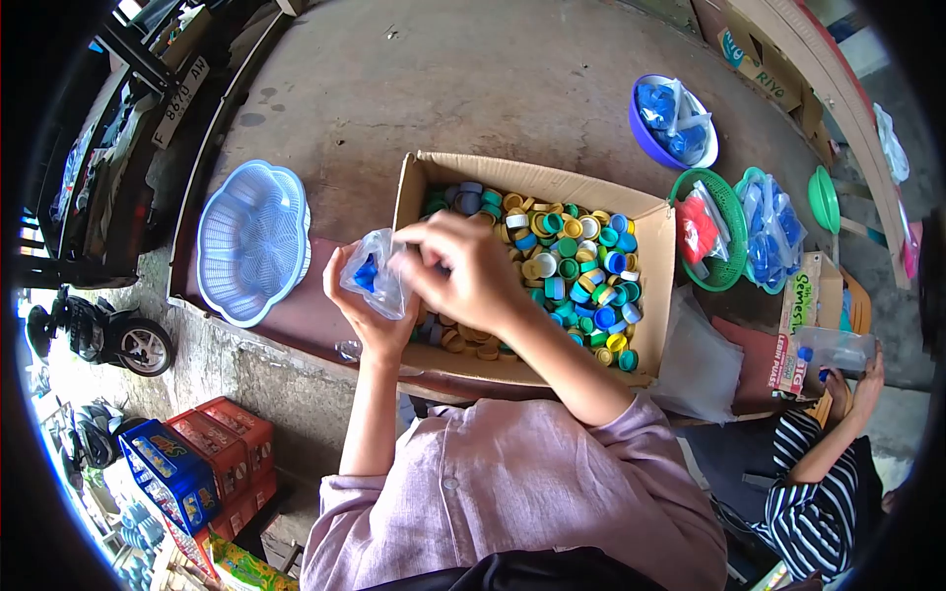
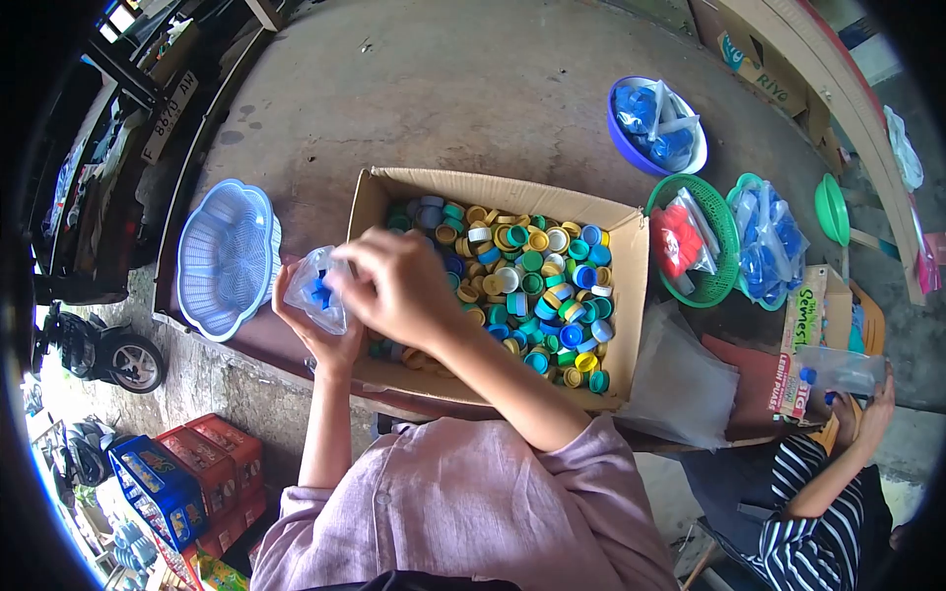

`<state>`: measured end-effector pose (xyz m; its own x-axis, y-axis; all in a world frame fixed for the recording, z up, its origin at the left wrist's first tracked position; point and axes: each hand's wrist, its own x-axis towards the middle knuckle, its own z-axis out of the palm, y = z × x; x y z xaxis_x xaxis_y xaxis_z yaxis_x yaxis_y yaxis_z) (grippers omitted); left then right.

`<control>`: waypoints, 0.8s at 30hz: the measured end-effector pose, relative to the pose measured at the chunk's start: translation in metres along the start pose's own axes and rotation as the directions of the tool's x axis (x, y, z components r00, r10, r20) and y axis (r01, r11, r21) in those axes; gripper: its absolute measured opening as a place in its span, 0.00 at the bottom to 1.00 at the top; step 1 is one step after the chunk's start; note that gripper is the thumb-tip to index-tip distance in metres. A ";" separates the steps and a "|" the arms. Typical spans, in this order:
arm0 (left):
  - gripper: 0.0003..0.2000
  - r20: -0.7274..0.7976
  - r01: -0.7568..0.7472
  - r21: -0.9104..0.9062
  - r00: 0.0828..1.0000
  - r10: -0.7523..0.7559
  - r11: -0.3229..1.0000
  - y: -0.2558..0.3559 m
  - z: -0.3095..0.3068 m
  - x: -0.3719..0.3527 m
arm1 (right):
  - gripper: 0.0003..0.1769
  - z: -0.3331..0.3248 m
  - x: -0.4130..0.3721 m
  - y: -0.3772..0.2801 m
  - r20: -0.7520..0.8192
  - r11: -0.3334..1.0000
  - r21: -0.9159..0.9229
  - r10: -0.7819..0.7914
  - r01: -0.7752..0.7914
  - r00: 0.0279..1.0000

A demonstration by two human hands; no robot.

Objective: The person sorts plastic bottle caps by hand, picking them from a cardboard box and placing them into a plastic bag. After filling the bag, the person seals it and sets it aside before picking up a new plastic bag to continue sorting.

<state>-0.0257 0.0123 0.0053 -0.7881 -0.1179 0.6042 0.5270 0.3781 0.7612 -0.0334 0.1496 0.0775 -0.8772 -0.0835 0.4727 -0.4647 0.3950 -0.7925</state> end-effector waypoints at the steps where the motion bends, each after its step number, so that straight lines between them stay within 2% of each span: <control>1: 0.43 -0.006 -0.014 0.096 1.000 0.014 0.995 0.006 0.000 0.003 | 0.05 -0.004 0.000 0.013 -0.063 0.992 0.080 0.100 -0.095 0.993; 2: 0.43 -0.011 -0.007 0.099 1.000 0.008 0.995 0.005 0.001 0.003 | 0.03 -0.008 -0.002 0.036 -0.110 0.986 0.030 0.164 -0.162 0.980; 3: 0.42 -0.012 -0.010 0.091 1.000 0.012 0.996 0.004 0.002 0.003 | 0.03 -0.012 -0.009 0.068 -0.075 0.981 -0.154 0.106 -0.116 0.992; 4: 0.42 -0.011 -0.016 0.084 1.000 0.017 0.996 0.004 0.001 0.003 | 0.06 -0.022 -0.014 0.085 0.148 0.923 -0.310 0.283 -0.228 0.948; 6: 0.42 -0.005 -0.037 0.104 0.999 0.038 0.994 0.004 0.001 0.003 | 0.07 -0.025 -0.037 0.108 0.292 0.785 -0.618 0.271 -0.035 0.917; 7: 0.42 -0.008 -0.030 0.091 1.000 0.031 0.995 0.003 0.001 0.003 | 0.07 -0.029 -0.040 0.107 0.293 0.785 -0.619 0.270 -0.034 0.917; 9: 0.42 -0.009 -0.018 0.082 1.000 0.019 0.996 0.003 0.000 0.003 | 0.10 -0.037 -0.048 0.105 0.407 0.756 -0.653 0.399 -0.044 0.821; 10: 0.42 -0.008 -0.017 0.086 1.000 0.018 0.996 0.002 0.000 0.002 | 0.10 -0.043 -0.052 0.106 0.410 0.757 -0.652 0.402 -0.046 0.819; 12: 0.42 -0.009 -0.016 0.088 1.000 0.017 0.996 0.003 0.000 0.002 | 0.10 -0.058 -0.060 0.109 0.352 0.732 -0.678 0.254 0.059 0.901; 16: 0.41 -0.003 -0.028 0.102 1.000 0.029 0.994 0.004 0.000 0.005 | 0.06 -0.088 -0.066 0.093 0.310 0.581 -0.814 0.406 0.019 0.860; 18: 0.41 0.006 -0.030 0.110 1.000 0.030 0.993 0.004 0.000 0.004 | 0.06 -0.092 -0.067 0.092 0.298 0.586 -0.810 0.409 0.002 0.863; 22: 0.41 0.003 -0.011 0.082 1.000 0.011 0.997 0.004 0.000 0.003 | 0.11 -0.077 -0.054 0.092 0.216 0.707 -0.706 0.253 -0.028 0.943; 24: 0.42 0.004 -0.006 0.073 1.000 0.005 0.997 0.005 -0.001 0.003 | 0.11 -0.064 -0.045 0.091 0.283 0.753 -0.658 0.276 -0.024 0.919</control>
<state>-0.0253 0.0131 0.0113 -0.7865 -0.1124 0.6073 0.5068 0.4444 0.7386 -0.0286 0.2481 0.0090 -0.9682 -0.2265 0.1063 -0.2497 0.9010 -0.3547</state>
